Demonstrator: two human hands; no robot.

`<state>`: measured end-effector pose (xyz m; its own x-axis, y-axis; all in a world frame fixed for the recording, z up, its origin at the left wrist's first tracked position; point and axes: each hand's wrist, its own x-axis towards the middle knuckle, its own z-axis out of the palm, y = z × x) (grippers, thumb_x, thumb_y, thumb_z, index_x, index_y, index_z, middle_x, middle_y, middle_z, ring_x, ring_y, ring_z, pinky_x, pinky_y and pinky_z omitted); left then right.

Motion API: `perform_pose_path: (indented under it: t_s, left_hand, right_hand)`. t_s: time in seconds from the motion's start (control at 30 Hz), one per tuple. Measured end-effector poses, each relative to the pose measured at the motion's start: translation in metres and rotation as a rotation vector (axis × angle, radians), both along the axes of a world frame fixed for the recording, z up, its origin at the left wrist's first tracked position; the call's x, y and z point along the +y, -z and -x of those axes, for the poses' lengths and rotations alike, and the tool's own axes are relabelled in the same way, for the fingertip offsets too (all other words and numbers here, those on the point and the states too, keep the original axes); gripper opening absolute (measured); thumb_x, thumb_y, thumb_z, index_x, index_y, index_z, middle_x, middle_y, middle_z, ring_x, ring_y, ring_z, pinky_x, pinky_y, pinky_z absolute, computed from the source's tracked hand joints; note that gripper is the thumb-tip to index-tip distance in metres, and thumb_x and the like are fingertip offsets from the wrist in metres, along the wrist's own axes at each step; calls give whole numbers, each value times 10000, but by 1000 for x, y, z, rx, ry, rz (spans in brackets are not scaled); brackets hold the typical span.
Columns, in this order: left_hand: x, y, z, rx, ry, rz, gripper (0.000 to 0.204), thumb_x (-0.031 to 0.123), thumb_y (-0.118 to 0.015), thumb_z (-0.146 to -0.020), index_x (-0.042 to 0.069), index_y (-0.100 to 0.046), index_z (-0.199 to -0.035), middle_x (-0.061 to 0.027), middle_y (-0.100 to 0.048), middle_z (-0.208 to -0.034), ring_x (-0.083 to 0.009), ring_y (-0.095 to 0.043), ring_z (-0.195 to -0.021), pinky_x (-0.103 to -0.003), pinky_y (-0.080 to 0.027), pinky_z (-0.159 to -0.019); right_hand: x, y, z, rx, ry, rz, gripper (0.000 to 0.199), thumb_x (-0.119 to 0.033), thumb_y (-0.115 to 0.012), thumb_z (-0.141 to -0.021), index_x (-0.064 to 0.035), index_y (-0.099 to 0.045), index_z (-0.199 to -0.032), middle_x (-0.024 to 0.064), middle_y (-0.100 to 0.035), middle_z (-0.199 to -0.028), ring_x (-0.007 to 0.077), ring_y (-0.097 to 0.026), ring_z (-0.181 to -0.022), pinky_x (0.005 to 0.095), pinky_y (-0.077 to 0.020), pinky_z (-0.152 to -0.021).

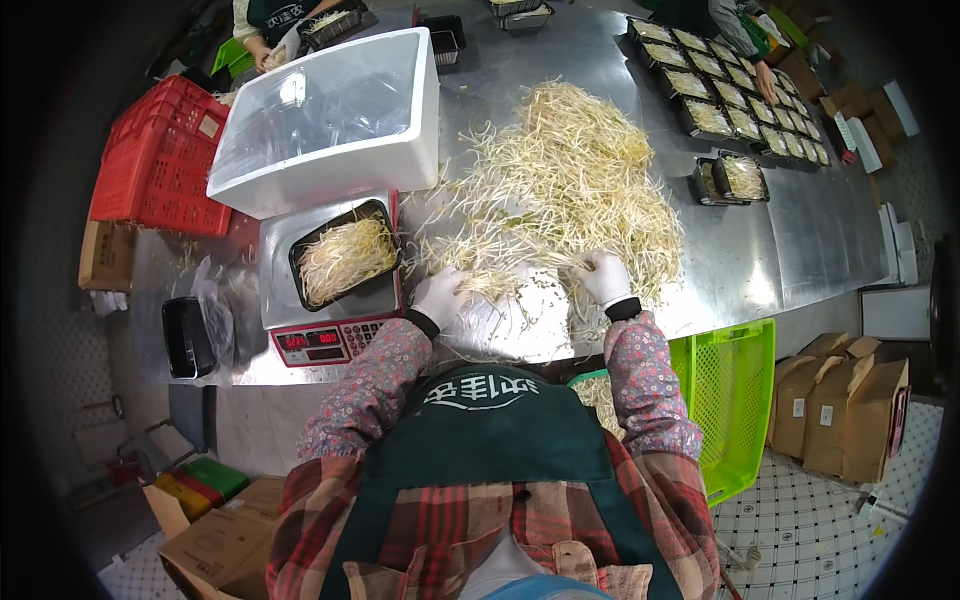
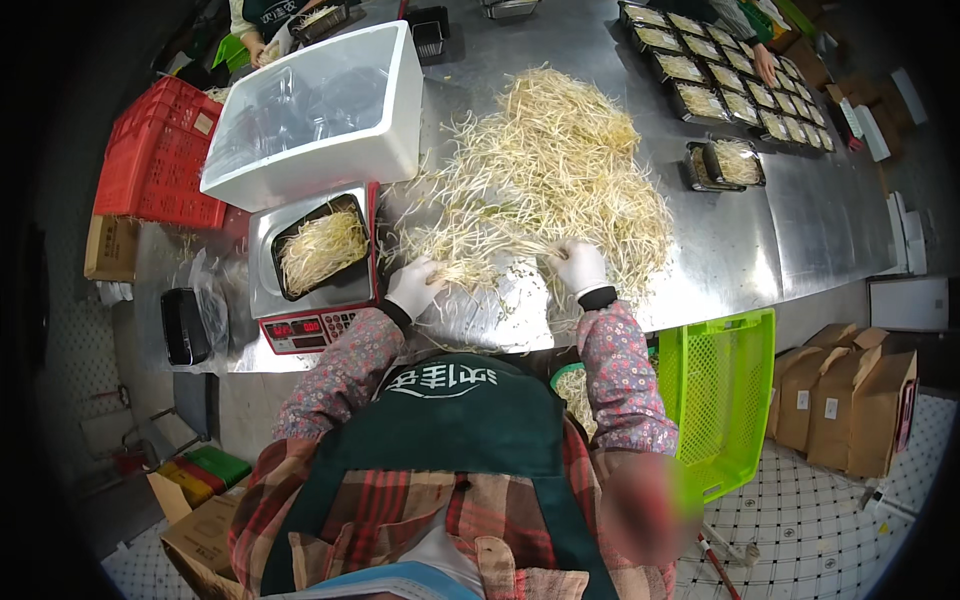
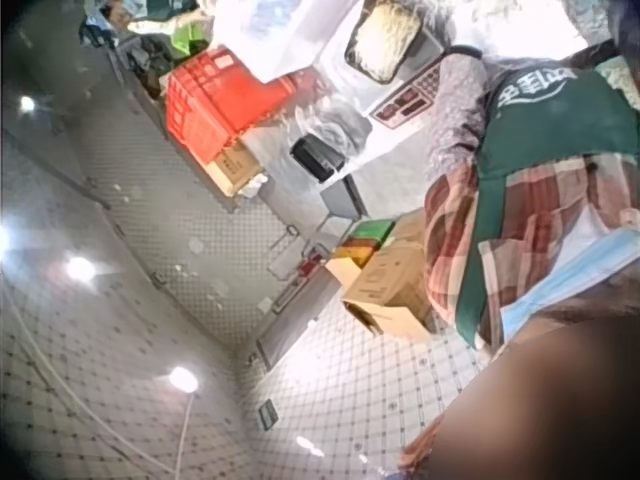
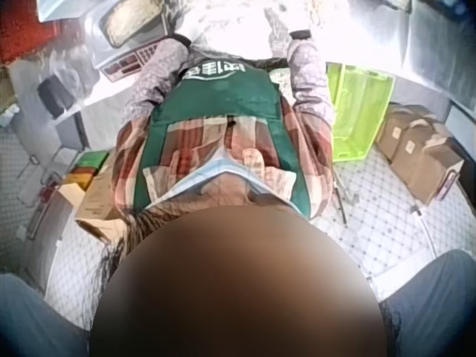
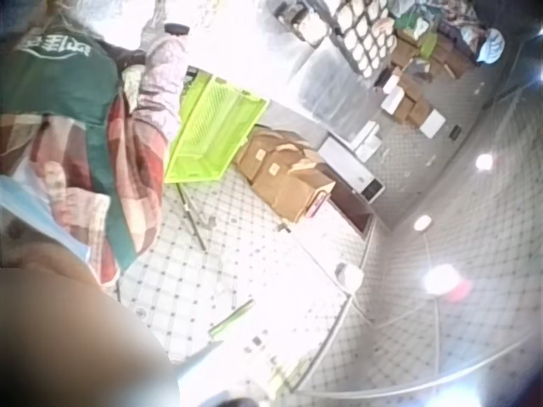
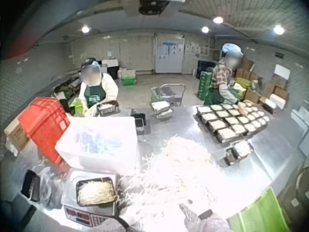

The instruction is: The person gathers bean sprouts from a large pile on a stainless steel table, places them into a black plastic container on a digital scale, and adjusts the amount to reach a target weight. The filled container is then moved aside, and the process repeats with a new container.

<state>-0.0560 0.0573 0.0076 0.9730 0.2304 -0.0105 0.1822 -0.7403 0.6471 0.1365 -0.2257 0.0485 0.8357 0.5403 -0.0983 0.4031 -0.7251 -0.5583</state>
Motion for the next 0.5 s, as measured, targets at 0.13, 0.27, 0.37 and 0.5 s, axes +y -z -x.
perform_pose_path:
  t_s: [0.13, 0.27, 0.37, 0.5]
  left_hand:
    - [-16, -3, 3, -145, -119, -217, 364, 240, -743, -783, 112, -687, -1119, -118, -643, -1020, -341, -650, -876, -419, -527, -784]
    - [-6, -1, -1, 173, 33, -135, 302, 197, -734, -779, 95, -689, -1059, -99, -647, -988, -328, -652, -868, -399, -536, -778]
    - [-6, -31, 12, -177, 125, 50, 266, 149, -711, -792, 106, -692, -1054, -87, -644, -972, -307, -654, -840, -371, -539, -746]
    - [-29, -63, 1, -298, 136, 25, 283, 127, -704, -798, 116, -691, -1080, -74, -653, -980, -280, -662, -849, -331, -541, -734]
  right_hand:
    - [4, 10, 18, -288, -80, 168, 361, -294, -769, -753, -94, -711, -1047, 175, -645, -1104, 343, -649, -969, 402, -524, -849]
    - [-5, 35, -5, -45, -56, 171, 247, -262, -730, -783, -80, -724, -950, 169, -687, -913, 344, -669, -862, 423, -535, -799]
    - [7, -15, -6, -18, 63, -43, 216, -232, -727, -794, -74, -730, -941, 179, -698, -878, 334, -681, -810, 418, -536, -768]
    - [42, -25, 5, -3, -122, -185, 251, -208, -709, -821, -75, -722, -1034, 178, -696, -966, 324, -673, -890, 393, -529, -809]
